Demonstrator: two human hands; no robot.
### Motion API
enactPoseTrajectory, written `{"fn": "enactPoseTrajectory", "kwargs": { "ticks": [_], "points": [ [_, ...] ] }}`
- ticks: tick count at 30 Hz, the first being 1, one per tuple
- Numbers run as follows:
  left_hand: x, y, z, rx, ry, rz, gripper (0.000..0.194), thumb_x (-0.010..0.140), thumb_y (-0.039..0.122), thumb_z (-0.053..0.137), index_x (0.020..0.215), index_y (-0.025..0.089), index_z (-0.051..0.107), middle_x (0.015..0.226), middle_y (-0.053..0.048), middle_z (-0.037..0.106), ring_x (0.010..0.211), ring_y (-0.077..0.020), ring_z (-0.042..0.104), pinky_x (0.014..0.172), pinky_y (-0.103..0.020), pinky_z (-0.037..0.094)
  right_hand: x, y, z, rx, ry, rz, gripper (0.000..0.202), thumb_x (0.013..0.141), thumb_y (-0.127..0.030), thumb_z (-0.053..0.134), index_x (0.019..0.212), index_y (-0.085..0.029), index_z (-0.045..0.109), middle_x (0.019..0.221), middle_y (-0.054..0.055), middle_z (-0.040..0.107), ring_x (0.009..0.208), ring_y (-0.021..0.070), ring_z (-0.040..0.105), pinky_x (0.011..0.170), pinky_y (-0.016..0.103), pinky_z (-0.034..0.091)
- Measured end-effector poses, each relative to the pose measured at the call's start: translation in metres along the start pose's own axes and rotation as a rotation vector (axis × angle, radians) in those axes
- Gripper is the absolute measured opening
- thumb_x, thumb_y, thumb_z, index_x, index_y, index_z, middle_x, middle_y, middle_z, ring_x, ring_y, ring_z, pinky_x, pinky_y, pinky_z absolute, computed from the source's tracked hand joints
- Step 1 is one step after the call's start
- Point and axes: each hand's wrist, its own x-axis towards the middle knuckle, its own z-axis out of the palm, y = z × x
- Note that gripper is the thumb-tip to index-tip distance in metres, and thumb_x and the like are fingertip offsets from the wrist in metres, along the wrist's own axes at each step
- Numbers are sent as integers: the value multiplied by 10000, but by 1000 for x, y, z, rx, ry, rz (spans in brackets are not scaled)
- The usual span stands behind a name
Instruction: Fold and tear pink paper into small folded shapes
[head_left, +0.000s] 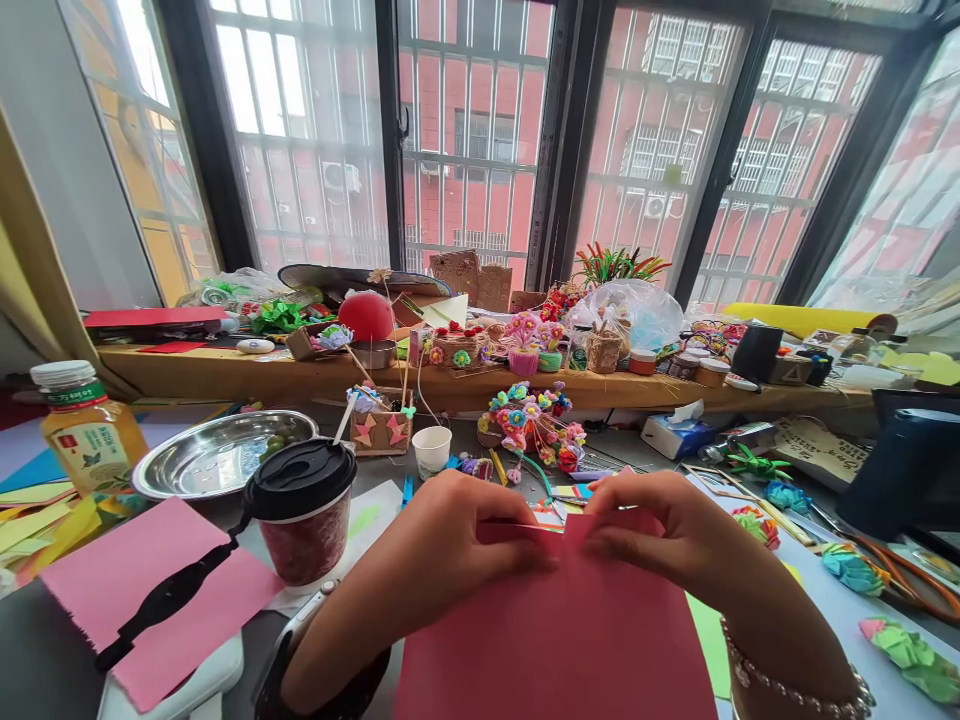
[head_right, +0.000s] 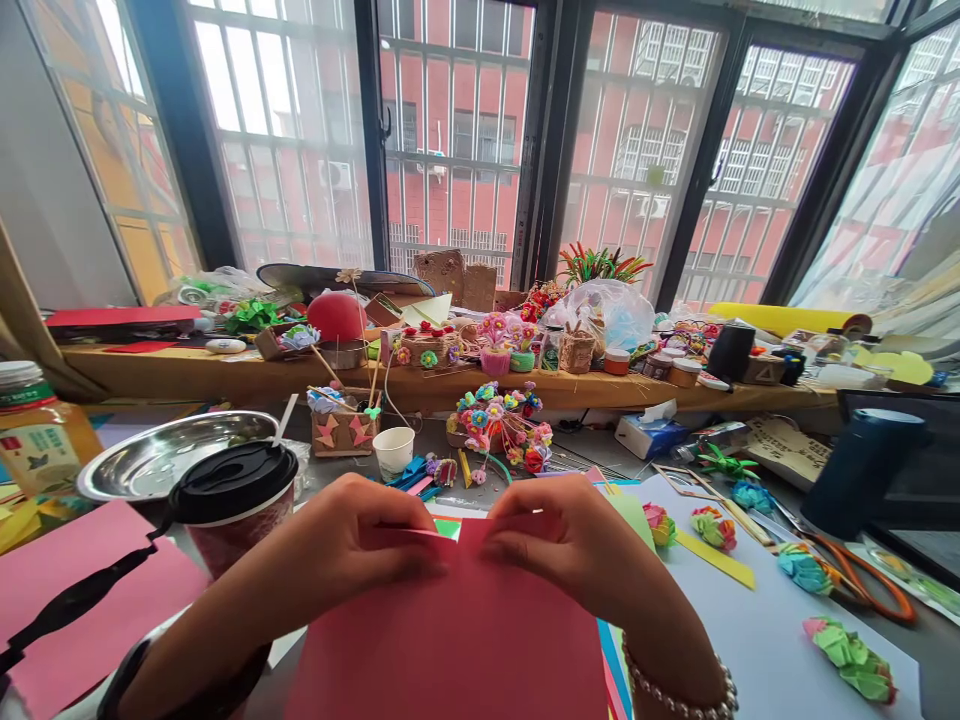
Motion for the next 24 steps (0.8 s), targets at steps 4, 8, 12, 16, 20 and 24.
{"fn": "enactPoseTrajectory", "kwargs": {
  "ticks": [4,8,12,16,20,24],
  "points": [
    [1,-1,0,-41,-4,13,283,715,413,546,662,154,648,603,26,569,614,-113,479,519,-168,327,0,2,0,45,-5,16,112,739,-250,600,708,-148,631,711,25,637,684,143,569,604,219,435],
    [3,-4,1,-91,-29,10,291,722,417,540,708,155,665,655,11,619,658,-131,517,550,-175,352,1,5,1,64,-3,25,110,734,-246,604,703,-145,636,719,28,640,693,147,569,617,223,438],
    [4,-7,1,-115,-35,10,317,722,435,537,710,143,659,657,6,619,662,-135,520,542,-178,355,3,5,2,121,-25,44,135,731,-273,608,714,-141,631,715,28,632,688,147,568,598,216,438],
    [3,-9,-2,-120,-38,13,305,725,424,537,705,145,659,650,9,610,653,-133,519,538,-178,356,4,11,-1,63,13,39,178,711,-336,620,702,-159,627,685,11,621,664,144,563,558,209,431],
    [2,-11,-10,-138,8,-27,352,708,474,537,726,146,661,651,7,594,637,-133,511,522,-184,360,6,21,-9,141,284,84,259,649,-408,658,744,-171,615,716,29,620,633,150,564,504,215,430],
    [3,-14,-17,-205,62,-43,336,709,460,547,738,140,648,676,2,592,659,-139,518,543,-193,378,10,25,-12,515,387,107,361,603,-397,695,884,-192,597,798,49,647,661,170,609,539,242,473]
  ]
}}
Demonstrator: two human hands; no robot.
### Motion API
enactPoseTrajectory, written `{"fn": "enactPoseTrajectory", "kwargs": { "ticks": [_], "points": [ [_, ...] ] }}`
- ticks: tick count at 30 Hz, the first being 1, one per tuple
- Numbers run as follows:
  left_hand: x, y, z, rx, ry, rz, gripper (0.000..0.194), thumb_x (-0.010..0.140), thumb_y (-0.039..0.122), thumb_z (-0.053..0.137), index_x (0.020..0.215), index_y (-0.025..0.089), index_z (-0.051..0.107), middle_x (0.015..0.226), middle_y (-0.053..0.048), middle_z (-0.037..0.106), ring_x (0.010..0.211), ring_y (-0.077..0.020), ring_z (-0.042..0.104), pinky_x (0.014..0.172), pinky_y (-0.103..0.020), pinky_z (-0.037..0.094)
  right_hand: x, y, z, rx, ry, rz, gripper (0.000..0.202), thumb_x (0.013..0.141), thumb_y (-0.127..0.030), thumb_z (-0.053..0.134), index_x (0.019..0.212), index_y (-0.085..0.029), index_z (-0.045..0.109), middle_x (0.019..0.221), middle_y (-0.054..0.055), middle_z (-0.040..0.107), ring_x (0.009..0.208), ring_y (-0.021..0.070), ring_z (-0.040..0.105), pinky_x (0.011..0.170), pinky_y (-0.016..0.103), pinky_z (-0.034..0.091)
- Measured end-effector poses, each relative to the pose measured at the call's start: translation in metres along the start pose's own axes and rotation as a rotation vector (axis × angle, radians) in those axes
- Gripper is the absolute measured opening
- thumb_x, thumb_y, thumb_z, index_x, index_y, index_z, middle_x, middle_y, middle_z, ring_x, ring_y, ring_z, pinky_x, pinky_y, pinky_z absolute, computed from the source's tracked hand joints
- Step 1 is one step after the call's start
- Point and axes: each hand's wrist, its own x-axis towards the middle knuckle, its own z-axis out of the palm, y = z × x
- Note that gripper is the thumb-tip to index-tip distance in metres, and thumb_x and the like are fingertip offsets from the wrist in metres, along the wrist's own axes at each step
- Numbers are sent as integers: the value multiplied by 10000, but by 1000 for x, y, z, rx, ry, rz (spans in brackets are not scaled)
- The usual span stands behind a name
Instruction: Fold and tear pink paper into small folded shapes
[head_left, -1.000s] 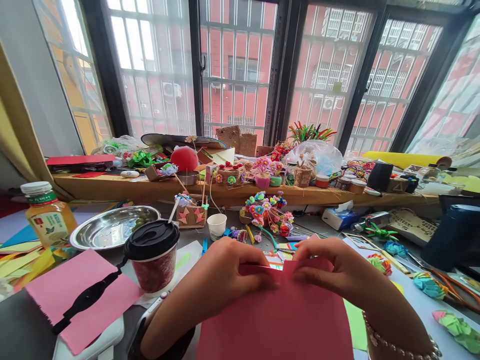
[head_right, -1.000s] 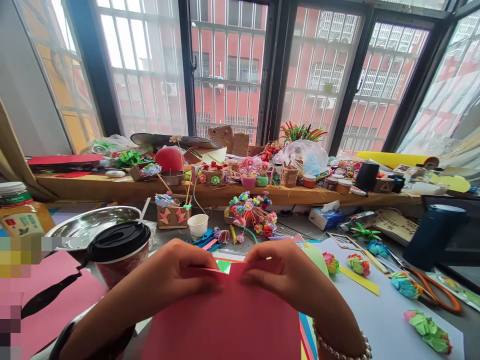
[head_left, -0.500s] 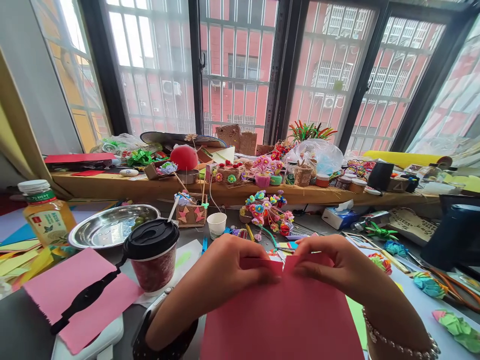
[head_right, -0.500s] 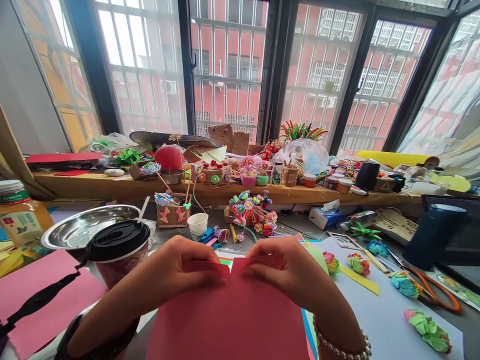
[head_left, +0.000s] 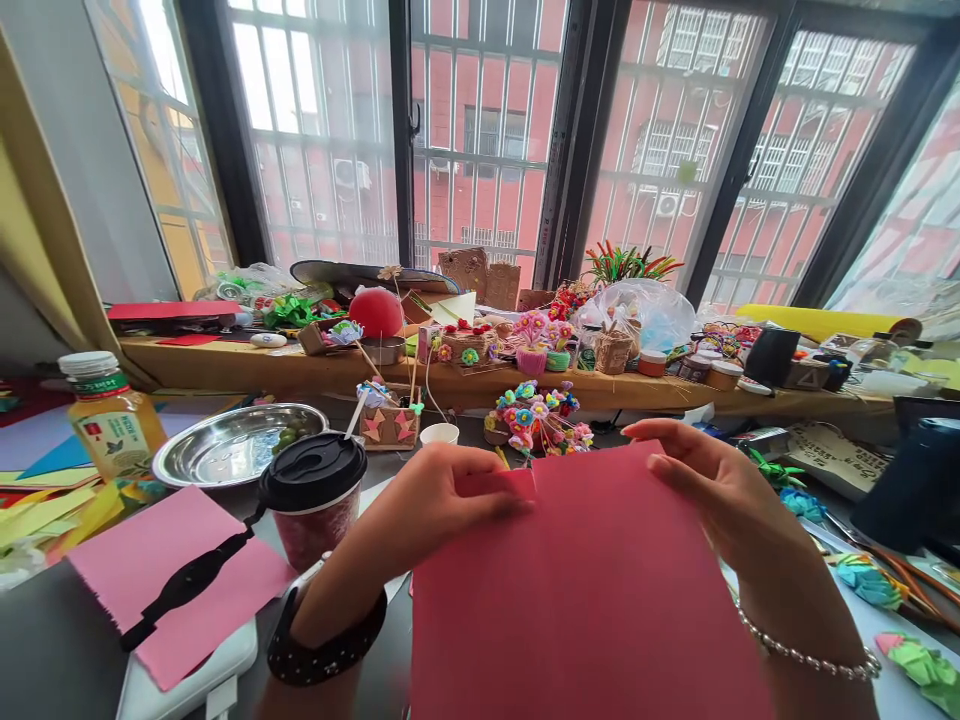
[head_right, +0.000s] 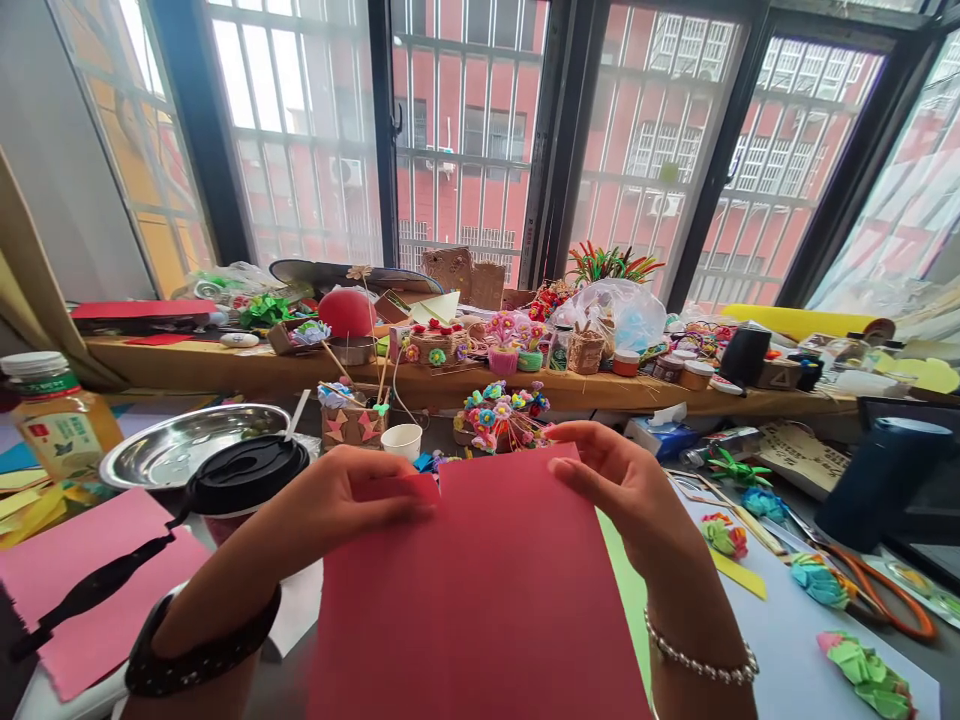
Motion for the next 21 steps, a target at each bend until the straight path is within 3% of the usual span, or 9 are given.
{"fn": "enactPoseTrajectory", "kwargs": {
  "ticks": [6,11,15,21],
  "points": [
    [0,-3,-6,-69,47,-36,262,693,396,581,693,138,625,621,19,545,613,-121,502,507,-183,363,-4,-2,11,152,-114,189,242,601,-337,716,771,-174,663,624,21,674,553,167,631,488,238,483],
    [-2,-5,-8,-80,-41,-21,255,708,373,568,752,128,624,706,-12,598,671,-150,549,556,-207,410,-7,-1,13,116,-47,158,157,589,-311,733,630,-175,666,524,-11,641,480,132,592,442,212,458],
    [0,-8,-9,-67,-60,15,281,688,373,590,861,153,623,828,-25,635,739,-178,581,579,-219,436,-6,-1,15,166,-40,173,136,592,-289,734,675,-191,689,531,-5,655,503,141,613,437,200,465],
    [4,-13,-7,2,-36,-12,296,691,403,578,777,138,676,739,-36,663,720,-184,574,580,-214,424,-4,0,15,187,-30,161,229,553,-318,753,730,-178,714,551,17,678,474,137,614,416,185,470]
  ]
}}
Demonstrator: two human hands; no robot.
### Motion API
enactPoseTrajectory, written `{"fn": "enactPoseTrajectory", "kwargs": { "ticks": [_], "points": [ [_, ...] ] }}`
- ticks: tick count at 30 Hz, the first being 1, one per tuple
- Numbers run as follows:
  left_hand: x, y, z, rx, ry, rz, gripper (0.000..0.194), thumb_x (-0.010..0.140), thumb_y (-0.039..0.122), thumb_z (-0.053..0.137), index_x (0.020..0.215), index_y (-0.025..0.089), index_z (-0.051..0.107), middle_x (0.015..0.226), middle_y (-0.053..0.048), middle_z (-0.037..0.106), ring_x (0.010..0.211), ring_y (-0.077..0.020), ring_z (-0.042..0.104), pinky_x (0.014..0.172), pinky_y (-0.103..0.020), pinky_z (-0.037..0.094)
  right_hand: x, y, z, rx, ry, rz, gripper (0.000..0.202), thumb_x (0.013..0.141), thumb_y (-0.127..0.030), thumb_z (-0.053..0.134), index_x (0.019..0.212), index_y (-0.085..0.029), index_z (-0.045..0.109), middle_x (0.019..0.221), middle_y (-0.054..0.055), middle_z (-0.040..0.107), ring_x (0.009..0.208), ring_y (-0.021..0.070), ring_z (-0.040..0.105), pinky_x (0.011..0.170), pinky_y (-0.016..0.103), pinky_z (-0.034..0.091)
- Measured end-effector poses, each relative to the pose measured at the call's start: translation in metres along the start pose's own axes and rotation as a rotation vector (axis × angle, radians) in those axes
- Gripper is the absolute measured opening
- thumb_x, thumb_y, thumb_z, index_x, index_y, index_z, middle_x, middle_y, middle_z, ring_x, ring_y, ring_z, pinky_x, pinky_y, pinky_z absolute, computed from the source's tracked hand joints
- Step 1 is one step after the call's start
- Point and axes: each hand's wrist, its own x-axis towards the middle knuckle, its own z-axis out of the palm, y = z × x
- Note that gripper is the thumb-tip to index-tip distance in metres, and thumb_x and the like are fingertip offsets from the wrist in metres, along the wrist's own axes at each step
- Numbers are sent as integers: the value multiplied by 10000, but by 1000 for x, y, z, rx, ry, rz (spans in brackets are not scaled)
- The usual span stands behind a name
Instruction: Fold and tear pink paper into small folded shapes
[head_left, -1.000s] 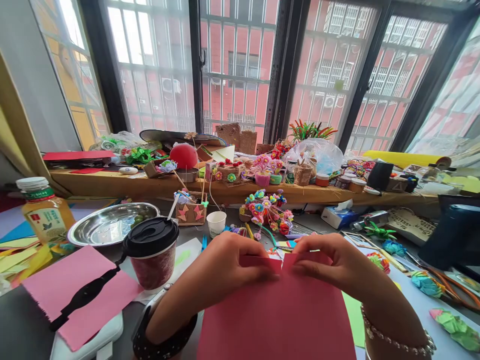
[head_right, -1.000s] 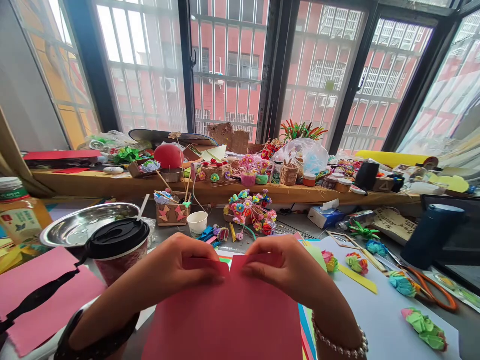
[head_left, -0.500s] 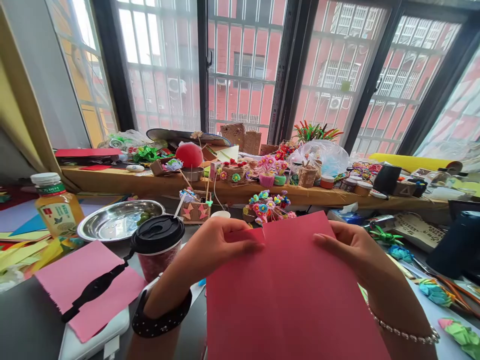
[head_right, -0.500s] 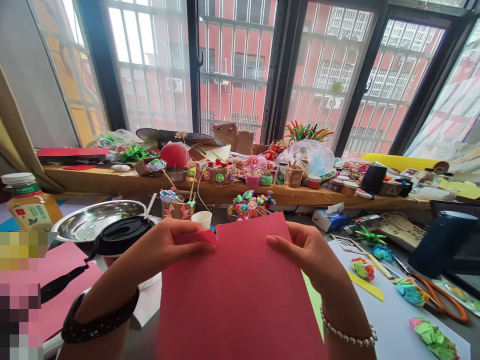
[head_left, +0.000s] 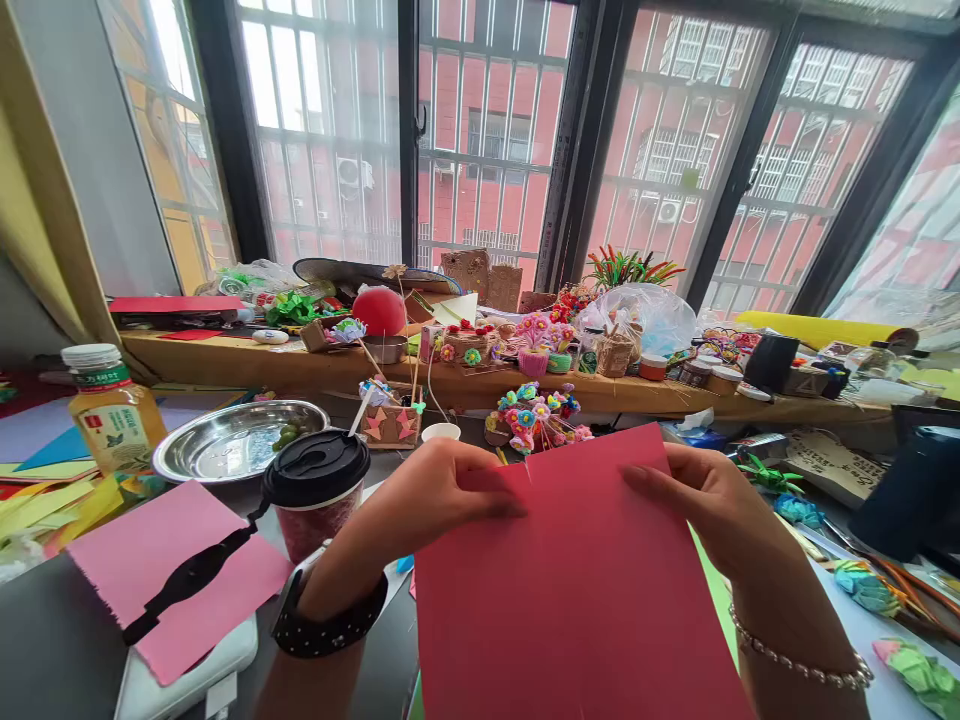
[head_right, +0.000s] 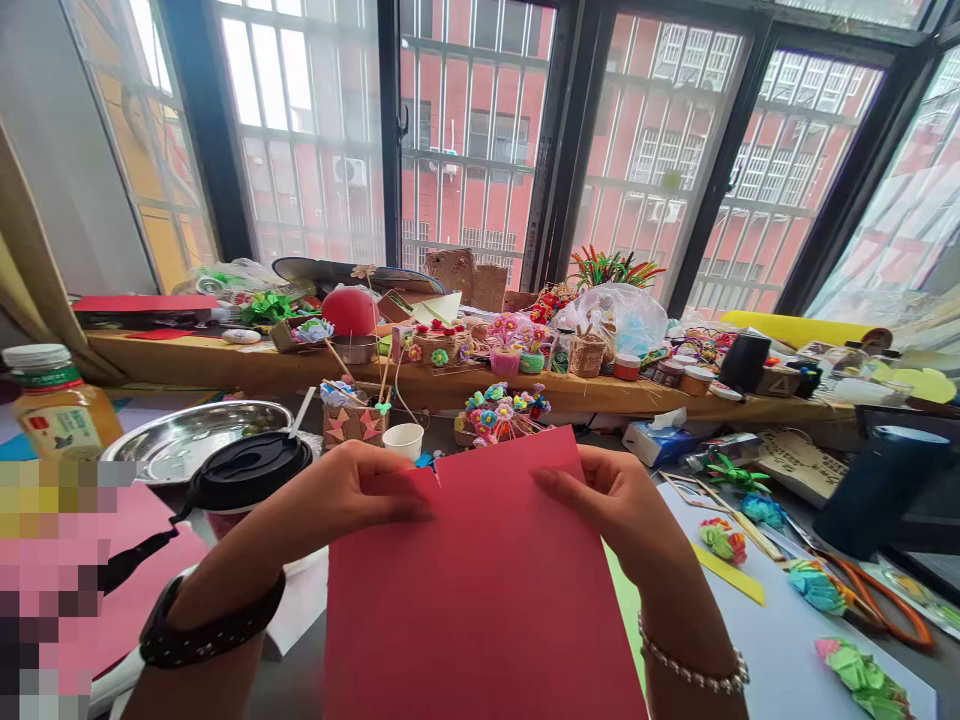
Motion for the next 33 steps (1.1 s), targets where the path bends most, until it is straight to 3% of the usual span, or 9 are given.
{"fn": "enactPoseTrajectory", "kwargs": {
  "ticks": [9,13,20,27,33],
  "points": [
    [1,1,-1,-34,-33,0,319,683,415,586,776,123,677,783,-59,678,738,-200,585,614,-228,433,5,3,-3,-24,-112,36,222,570,-312,739,710,-143,704,585,45,692,503,152,636,435,183,484],
    [0,2,0,-25,-18,6,313,677,418,591,758,128,678,725,-39,659,686,-170,560,576,-208,404,6,3,0,-56,-82,73,218,521,-312,762,590,-122,681,538,49,683,448,141,619,397,169,468],
    [-1,9,3,-133,41,-31,221,666,339,615,654,122,654,576,25,542,556,-90,442,489,-159,326,3,0,0,-14,-1,123,251,481,-252,782,690,-132,713,520,37,676,439,141,613,387,165,451],
    [-1,7,5,-150,41,-15,187,660,315,622,616,133,631,537,47,478,534,-77,394,473,-156,292,5,2,-2,4,-6,139,279,486,-304,775,694,-129,713,522,40,674,426,139,603,373,170,433],
    [-1,9,8,-122,77,18,241,668,363,621,580,138,615,514,50,468,519,-74,388,458,-156,284,2,-5,1,-13,-6,150,181,483,-254,778,532,-120,667,462,13,644,394,97,561,368,141,412]
  ]
}}
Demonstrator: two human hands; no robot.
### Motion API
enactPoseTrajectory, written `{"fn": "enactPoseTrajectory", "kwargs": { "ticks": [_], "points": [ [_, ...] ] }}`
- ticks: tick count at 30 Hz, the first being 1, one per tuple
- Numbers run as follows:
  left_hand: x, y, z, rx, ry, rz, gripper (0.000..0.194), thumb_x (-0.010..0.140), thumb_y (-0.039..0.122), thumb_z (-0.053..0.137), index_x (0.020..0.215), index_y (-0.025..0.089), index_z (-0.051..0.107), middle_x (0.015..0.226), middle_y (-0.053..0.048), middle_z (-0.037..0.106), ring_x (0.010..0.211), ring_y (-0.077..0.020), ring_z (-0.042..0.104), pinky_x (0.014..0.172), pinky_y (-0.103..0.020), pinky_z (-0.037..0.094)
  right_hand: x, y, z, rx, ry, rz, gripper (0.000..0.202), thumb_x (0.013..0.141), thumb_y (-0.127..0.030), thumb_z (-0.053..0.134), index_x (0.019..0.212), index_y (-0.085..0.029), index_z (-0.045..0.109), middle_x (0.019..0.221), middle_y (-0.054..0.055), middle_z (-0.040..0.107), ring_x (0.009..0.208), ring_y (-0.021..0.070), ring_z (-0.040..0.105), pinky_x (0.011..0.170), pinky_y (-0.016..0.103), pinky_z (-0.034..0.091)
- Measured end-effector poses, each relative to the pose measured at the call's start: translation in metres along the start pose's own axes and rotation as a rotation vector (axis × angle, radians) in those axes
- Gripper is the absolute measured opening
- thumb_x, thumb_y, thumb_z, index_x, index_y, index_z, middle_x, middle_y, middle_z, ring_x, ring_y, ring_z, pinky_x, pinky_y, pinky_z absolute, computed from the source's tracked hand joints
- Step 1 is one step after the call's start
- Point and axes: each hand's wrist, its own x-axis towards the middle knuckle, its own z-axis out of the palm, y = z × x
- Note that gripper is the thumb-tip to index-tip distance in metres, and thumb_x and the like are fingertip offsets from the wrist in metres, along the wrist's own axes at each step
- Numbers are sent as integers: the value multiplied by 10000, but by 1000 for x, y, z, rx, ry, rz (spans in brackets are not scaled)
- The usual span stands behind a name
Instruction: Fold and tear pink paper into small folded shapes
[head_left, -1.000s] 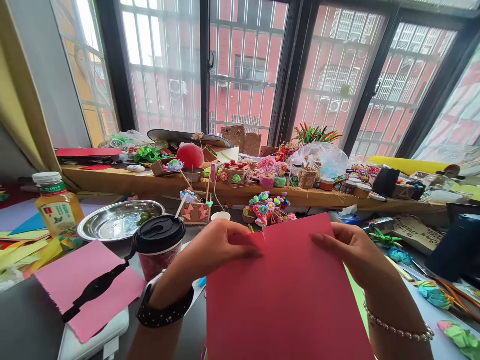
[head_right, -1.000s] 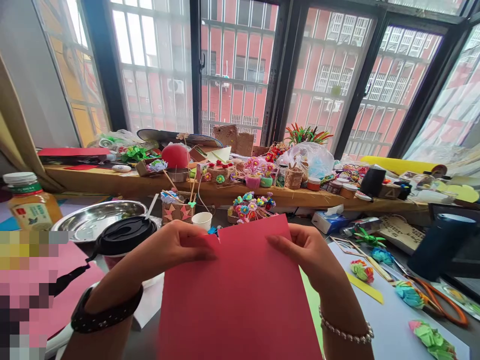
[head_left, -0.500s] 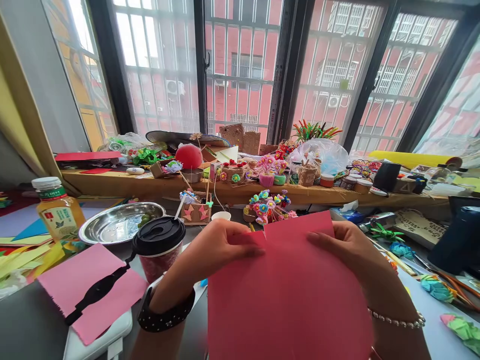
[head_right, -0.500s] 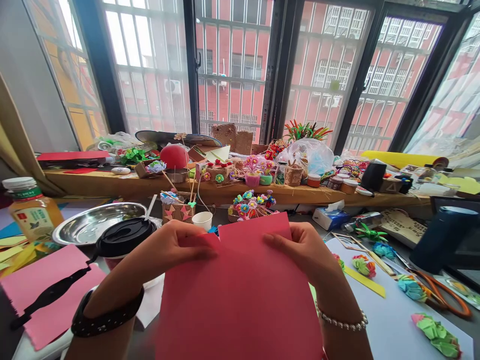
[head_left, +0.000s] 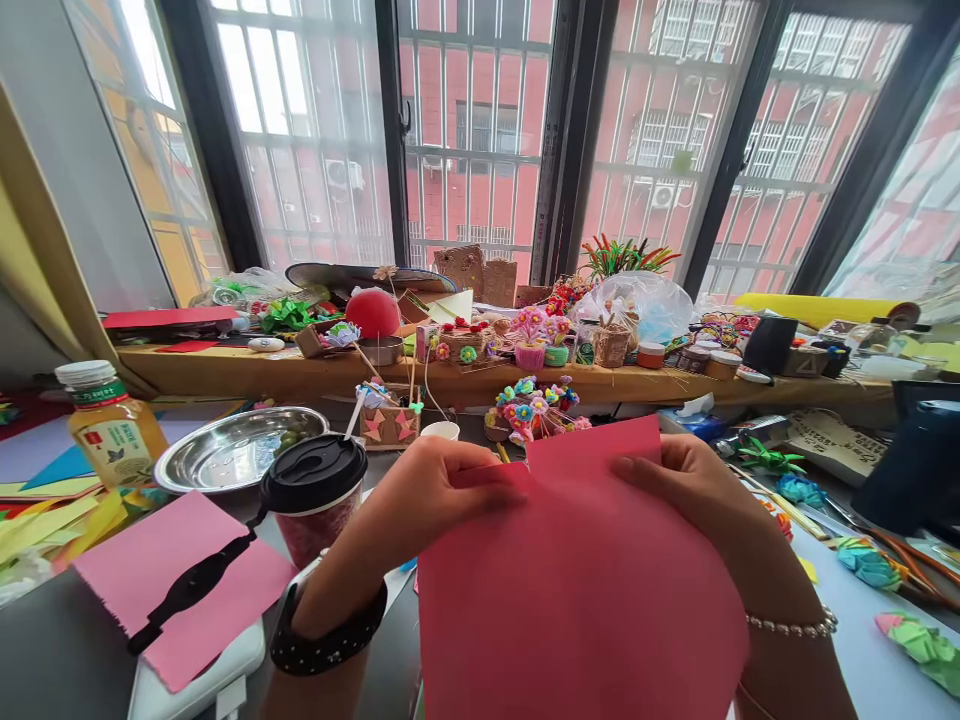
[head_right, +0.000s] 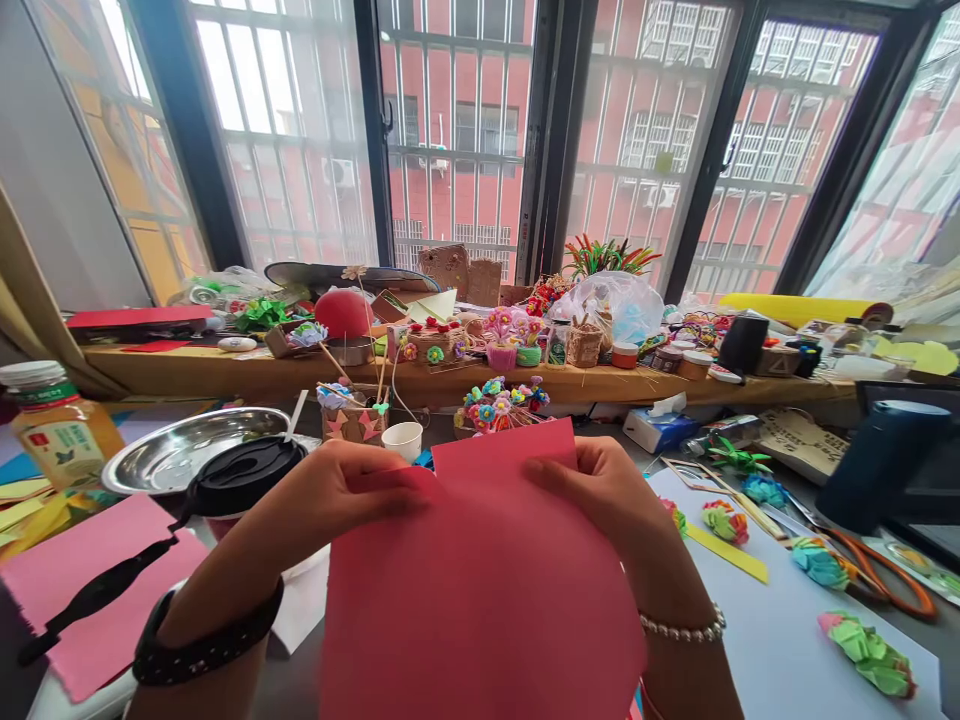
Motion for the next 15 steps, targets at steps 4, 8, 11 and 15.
{"fn": "enactPoseTrajectory", "kwargs": {
  "ticks": [4,8,11,15],
  "points": [
    [1,2,2,27,42,16,222,688,369,605,662,155,661,610,27,585,595,-98,477,532,-160,357,3,1,-1,-8,21,-7,202,523,-295,760,575,-123,667,472,3,641,385,93,552,364,151,408],
    [2,1,1,45,33,15,223,696,372,598,702,163,676,684,7,644,662,-127,535,583,-174,395,7,3,-3,-35,25,-15,222,550,-316,745,603,-115,667,490,7,646,391,91,554,365,151,405],
    [2,1,0,57,22,11,234,697,382,595,696,163,675,670,7,647,654,-132,550,564,-175,402,7,3,-3,-42,41,0,231,530,-315,753,587,-111,660,482,6,641,386,87,550,360,148,403],
    [1,1,0,104,68,46,240,694,393,596,683,168,679,662,6,654,686,-149,570,577,-179,421,6,3,1,-33,62,-31,229,524,-310,754,586,-111,659,483,10,642,379,89,548,355,149,405]
  ]
}}
